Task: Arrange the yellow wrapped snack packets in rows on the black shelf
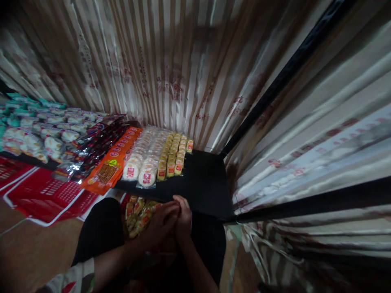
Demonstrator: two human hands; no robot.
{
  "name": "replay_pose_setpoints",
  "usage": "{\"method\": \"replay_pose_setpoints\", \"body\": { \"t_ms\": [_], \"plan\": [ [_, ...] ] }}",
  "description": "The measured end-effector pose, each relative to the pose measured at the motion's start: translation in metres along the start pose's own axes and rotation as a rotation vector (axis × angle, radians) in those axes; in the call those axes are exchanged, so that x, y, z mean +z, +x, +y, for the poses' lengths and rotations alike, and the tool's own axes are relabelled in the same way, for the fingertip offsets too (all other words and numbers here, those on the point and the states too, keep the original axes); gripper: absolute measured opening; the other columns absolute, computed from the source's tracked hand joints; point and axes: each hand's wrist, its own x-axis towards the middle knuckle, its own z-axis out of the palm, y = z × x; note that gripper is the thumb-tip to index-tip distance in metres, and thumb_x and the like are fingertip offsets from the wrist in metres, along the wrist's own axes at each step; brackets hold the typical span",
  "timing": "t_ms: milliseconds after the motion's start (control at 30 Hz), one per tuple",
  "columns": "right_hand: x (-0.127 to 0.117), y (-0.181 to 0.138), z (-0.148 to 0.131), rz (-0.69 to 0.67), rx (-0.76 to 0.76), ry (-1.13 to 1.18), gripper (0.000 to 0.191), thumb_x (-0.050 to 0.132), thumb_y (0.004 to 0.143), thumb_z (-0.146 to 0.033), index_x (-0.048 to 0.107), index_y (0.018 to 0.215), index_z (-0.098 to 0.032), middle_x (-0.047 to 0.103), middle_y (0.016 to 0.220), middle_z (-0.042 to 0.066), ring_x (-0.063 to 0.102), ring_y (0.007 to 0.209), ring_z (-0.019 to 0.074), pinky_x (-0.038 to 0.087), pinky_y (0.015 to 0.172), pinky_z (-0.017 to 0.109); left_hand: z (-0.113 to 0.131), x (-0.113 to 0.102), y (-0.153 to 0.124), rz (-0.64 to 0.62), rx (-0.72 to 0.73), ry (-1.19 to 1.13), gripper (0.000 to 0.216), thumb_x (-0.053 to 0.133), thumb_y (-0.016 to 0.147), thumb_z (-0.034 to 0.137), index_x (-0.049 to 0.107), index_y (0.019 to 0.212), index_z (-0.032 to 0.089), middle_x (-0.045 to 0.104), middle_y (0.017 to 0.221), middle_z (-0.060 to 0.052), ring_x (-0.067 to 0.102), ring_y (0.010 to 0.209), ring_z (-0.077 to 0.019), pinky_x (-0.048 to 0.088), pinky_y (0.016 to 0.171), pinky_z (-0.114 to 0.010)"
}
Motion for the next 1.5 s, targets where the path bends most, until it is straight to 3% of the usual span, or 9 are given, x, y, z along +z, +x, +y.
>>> {"method": "replay_pose_setpoints", "body": {
  "t_ms": [167, 367, 500, 733, 833, 1000, 1233, 1333, 1500],
  "plan": [
    [0.033, -0.049, -0.003, -0.232, -0.006, -0.113, 0.032, 0.04, 0.074, -0.017, 0.064, 0.095, -0.021, 0.065, 0.101, 0.007, 0.058, 0.097, 0.0196, 0.043, 0.092, 0.036, -0.034, -0.04, -0.039, 0.008, -0.115, 0.208, 0.031, 0.04, 0.083, 0.022, 0.062, 0.104, 0.022, 0.061, 0.113, -0.006, 0.052, 0.108, -0.0178, 0.037, 0.1, -0.032],
    [0.074, -0.061, 0.003, -0.34, 0.082, -0.296, 0.035, 0.041, 0.077, -0.015, 0.061, 0.105, -0.019, 0.064, 0.108, 0.01, 0.057, 0.103, 0.0218, 0.041, 0.094, 0.037, -0.067, -0.07, -0.051, 0.114, -0.438, 0.586, 0.031, 0.039, 0.085, 0.026, 0.054, 0.11, 0.016, 0.057, 0.113, -0.011, 0.057, 0.101, -0.0202, 0.043, 0.087, -0.03],
    [0.076, -0.066, 0.026, -0.319, 0.1, -0.391, 0.035, 0.041, 0.076, -0.012, 0.063, 0.102, -0.019, 0.063, 0.109, 0.011, 0.056, 0.106, 0.0232, 0.039, 0.096, 0.039, -0.084, -0.074, -0.058, 0.039, -0.543, 0.676, 0.04, 0.038, 0.088, 0.037, 0.045, 0.121, 0.017, 0.052, 0.123, -0.012, 0.056, 0.106, -0.0219, 0.042, 0.085, -0.03],
    [0.067, -0.076, 0.048, -0.32, 0.159, -0.332, 0.033, 0.042, 0.077, -0.015, 0.065, 0.099, -0.022, 0.067, 0.101, 0.006, 0.056, 0.108, 0.0207, 0.038, 0.099, 0.038, -0.101, -0.069, -0.064, -0.082, -0.523, 0.738, 0.036, 0.041, 0.086, 0.028, 0.048, 0.12, 0.02, 0.057, 0.12, -0.011, 0.056, 0.105, -0.0223, 0.042, 0.087, -0.03],
    [0.067, -0.076, 0.043, -0.307, 0.141, -0.337, 0.031, 0.042, 0.079, -0.018, 0.065, 0.1, -0.021, 0.066, 0.103, 0.007, 0.056, 0.107, 0.021, 0.039, 0.098, 0.038, -0.097, -0.069, -0.065, -0.066, -0.505, 0.735, 0.035, 0.039, 0.086, 0.021, 0.05, 0.119, 0.021, 0.057, 0.118, -0.009, 0.058, 0.101, -0.0207, 0.043, 0.086, -0.029],
    [0.065, -0.07, 0.026, -0.276, 0.153, -0.298, 0.032, 0.044, 0.081, -0.026, 0.064, 0.105, -0.019, 0.063, 0.111, 0.01, 0.055, 0.108, 0.0221, 0.04, 0.097, 0.038, -0.085, -0.073, -0.064, -0.013, -0.34, 0.646, 0.04, 0.039, 0.08, 0.01, 0.054, 0.116, 0.022, 0.054, 0.119, -0.007, 0.052, 0.108, -0.0173, 0.04, 0.093, -0.027],
    [0.049, -0.062, 0.007, -0.43, 0.232, -0.012, 0.029, 0.051, 0.079, -0.038, 0.067, 0.099, -0.023, 0.068, 0.102, 0.006, 0.062, 0.097, 0.0217, 0.047, 0.088, 0.038, -0.07, -0.082, -0.051, -0.021, -0.153, 0.479, 0.054, 0.039, 0.071, 0.0, 0.055, 0.117, 0.023, 0.044, 0.129, -0.005, 0.043, 0.12, -0.0162, 0.035, 0.102, -0.029],
    [0.041, -0.06, 0.007, -0.448, 0.3, 0.095, 0.033, 0.059, 0.074, -0.044, 0.067, 0.096, -0.022, 0.069, 0.099, 0.007, 0.062, 0.096, 0.0234, 0.047, 0.088, 0.04, -0.068, -0.079, -0.044, 0.097, -0.17, 0.372, 0.061, 0.039, 0.067, -0.002, 0.048, 0.124, 0.019, 0.045, 0.128, -0.009, 0.044, 0.119, -0.017, 0.035, 0.103, -0.033],
    [0.032, -0.056, 0.006, -0.498, 0.381, 0.229, 0.037, 0.064, 0.069, -0.046, 0.065, 0.098, -0.024, 0.068, 0.1, 0.005, 0.063, 0.094, 0.0242, 0.048, 0.087, 0.041, -0.068, -0.068, -0.038, 0.221, -0.339, 0.058, 0.05, 0.047, 0.068, 0.006, 0.049, 0.117, 0.016, 0.058, 0.108, -0.008, 0.061, 0.082, -0.0129, 0.051, 0.077, -0.028]
  ]
}}
